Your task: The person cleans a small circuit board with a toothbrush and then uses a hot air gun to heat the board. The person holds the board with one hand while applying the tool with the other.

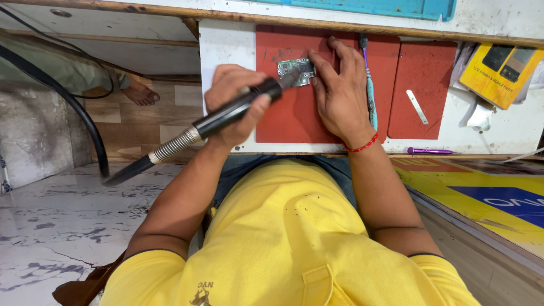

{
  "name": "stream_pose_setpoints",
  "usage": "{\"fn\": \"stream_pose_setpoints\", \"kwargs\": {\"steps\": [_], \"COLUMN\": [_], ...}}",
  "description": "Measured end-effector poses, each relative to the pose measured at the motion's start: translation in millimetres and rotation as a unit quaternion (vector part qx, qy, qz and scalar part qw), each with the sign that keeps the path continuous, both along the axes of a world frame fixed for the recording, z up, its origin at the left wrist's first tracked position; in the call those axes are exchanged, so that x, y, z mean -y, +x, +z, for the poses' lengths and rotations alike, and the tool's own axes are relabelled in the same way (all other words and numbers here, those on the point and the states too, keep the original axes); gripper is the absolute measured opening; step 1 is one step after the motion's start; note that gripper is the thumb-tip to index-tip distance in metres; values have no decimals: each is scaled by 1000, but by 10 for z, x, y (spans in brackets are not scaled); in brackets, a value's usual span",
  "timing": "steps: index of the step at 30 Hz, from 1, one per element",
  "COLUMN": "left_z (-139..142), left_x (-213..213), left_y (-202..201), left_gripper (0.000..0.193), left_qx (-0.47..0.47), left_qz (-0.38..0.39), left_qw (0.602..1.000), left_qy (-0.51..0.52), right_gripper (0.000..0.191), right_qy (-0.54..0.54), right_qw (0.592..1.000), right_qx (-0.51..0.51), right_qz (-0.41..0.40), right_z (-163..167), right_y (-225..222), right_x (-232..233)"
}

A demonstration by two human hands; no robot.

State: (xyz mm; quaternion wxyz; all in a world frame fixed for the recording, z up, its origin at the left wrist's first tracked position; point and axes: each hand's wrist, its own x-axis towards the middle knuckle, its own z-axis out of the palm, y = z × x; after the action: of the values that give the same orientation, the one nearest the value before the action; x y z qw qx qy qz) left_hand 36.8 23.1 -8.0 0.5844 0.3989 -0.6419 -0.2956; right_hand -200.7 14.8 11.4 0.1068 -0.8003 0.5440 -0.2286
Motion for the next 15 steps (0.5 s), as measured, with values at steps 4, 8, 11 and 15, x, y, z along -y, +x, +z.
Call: {"fn": "stream_pose_setpoints", "kwargs": {"steps": [4,8,11,15], "left_z": [-2,25,55,77], "left_x": [-16,-26,-37,-52], "left_y": [42,41,37,41], "left_gripper": [24,25,26,26], "left_qx": [15,-7,-17,-9], "left_qz": [-30,17,13,25], "left_qw": [999,1000,1000,999], "left_qy": [-12,14,18,19], "right_gripper": [40,41,41,42], "right_qy": [3,13,9,9], "right_qw": [999,999,999,999], "right_qx": [-5,15,20,31], "right_qz": [-31,-39,-40,-26], "right_z": [24,39,39,37], "right_y": [61,87,80,52], "right_x": [16,14,18,17]}}
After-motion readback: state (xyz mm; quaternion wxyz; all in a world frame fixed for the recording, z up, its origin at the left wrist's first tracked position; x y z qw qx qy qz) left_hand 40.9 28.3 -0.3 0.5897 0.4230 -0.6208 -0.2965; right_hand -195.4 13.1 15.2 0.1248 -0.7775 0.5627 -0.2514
